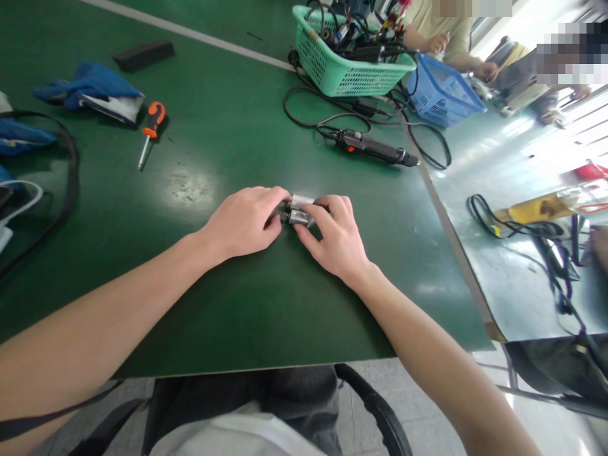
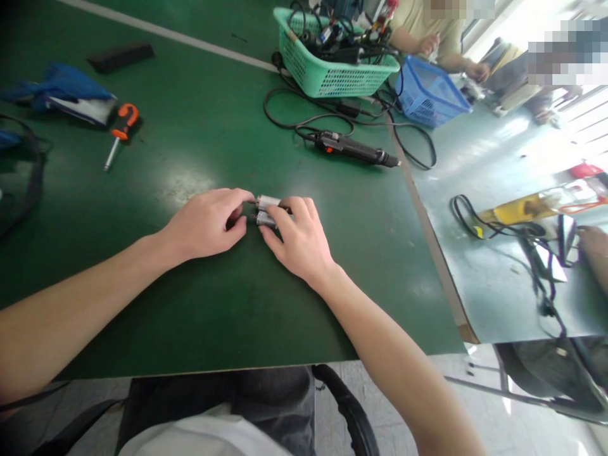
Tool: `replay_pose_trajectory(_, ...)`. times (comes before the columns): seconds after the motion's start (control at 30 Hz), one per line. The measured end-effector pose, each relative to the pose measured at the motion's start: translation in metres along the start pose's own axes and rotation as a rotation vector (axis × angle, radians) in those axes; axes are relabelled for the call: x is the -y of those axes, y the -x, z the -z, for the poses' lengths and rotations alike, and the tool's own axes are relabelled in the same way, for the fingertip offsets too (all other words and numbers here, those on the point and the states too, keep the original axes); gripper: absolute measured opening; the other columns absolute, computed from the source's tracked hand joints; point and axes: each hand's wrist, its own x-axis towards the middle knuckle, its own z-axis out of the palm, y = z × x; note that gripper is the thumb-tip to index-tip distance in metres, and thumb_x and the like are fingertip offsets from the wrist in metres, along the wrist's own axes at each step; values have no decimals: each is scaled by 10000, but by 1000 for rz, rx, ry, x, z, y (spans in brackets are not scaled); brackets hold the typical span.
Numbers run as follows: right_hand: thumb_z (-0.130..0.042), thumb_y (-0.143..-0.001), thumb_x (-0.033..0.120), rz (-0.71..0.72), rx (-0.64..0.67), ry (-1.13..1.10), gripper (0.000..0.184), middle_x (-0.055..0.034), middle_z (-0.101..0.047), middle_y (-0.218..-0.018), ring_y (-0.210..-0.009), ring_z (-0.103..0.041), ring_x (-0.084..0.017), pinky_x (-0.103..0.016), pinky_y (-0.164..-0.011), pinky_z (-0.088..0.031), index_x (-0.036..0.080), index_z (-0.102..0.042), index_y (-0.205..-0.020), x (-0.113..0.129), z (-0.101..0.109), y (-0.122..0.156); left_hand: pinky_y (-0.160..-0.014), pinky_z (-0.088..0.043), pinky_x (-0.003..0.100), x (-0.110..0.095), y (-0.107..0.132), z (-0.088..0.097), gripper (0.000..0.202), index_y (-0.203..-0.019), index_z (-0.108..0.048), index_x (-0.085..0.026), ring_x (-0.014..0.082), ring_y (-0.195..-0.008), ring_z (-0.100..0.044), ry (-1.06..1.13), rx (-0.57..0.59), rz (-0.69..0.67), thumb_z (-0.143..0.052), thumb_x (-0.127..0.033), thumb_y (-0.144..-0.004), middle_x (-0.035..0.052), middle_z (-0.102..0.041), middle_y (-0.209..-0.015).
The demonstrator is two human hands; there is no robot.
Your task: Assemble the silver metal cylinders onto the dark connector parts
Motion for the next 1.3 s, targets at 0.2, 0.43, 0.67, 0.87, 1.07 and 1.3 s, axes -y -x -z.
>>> replay_pose_trajectory(0.2, -550, -1019, 272, -8, 78, 15, 233, -141, -593, -1105, -1025, -519, -296, -483, -913, -535, 179, -674, -1193, 2, -1, -2, -888, -509, 379, -2, -3, -2, 537, -1449, -518, -171, 250, -983, -634, -40, 40, -146, -471, -221, -916, 95, -664, -1072)
replay_pose_trajectory(0.43, -517, -1010, 210, 35, 125, -35, 211, -143, -593, -1111, -1014, -513, -295, -495, -933, -530, 167, -661, -1158, 0, 7, -2, -903, -512, 393, 0, -4, -7, 551, -1468, -520, -165, 248, -958, -623, -70, 48, -176, -456, -224, -924, 94, -662, -1038)
replay_pose_trajectory(0.67, -577, -965, 219, 41, 164, -157, 165, -126, -591, -1088, -1032, -535, -291, -505, -958, -533, 197, -655, -1109, 4, 20, 5, -894, -516, 402, 0, -4, -5, 580, -1475, -506, -144, 262, -976, -632, -53, 70, -187, -463, -213, -901, 108, -682, -1059)
replay_pose_trajectory(0.87, -590, -939, 208, 11, 175, -160, 186, -128, -605, -1105, -1056, -541, -291, -480, -966, -535, 189, -633, -1119, 5, 17, 5, -913, -507, 402, 1, -3, -5, 605, -1484, -484, -164, 264, -998, -639, -38, 75, -180, -472, -195, -881, 100, -691, -1064)
replay_pose_trajectory(1.07, -584, -945, 201, 6, 194, -172, 186, -118, -638, -1116, -1053, -572, -287, -469, -970, -534, 210, -615, -1128, 5, 18, 4, -869, -495, 386, -1, -2, -2, 479, -1349, -562, -145, 256, -953, -651, -1, 70, -196, -494, -219, -881, 95, -702, -1045)
replay_pose_trajectory(1.3, -590, -942, 206, 6, 182, -193, 183, -112, -660, -1113, -1057, -592, -283, -458, -962, -540, 214, -617, -1123, 6, 18, 4, -823, -484, 365, 2, -1, -3, 180, -952, -654, -175, 229, -868, -630, -3, 89, -283, -523, -293, -914, 75, -678, -912)
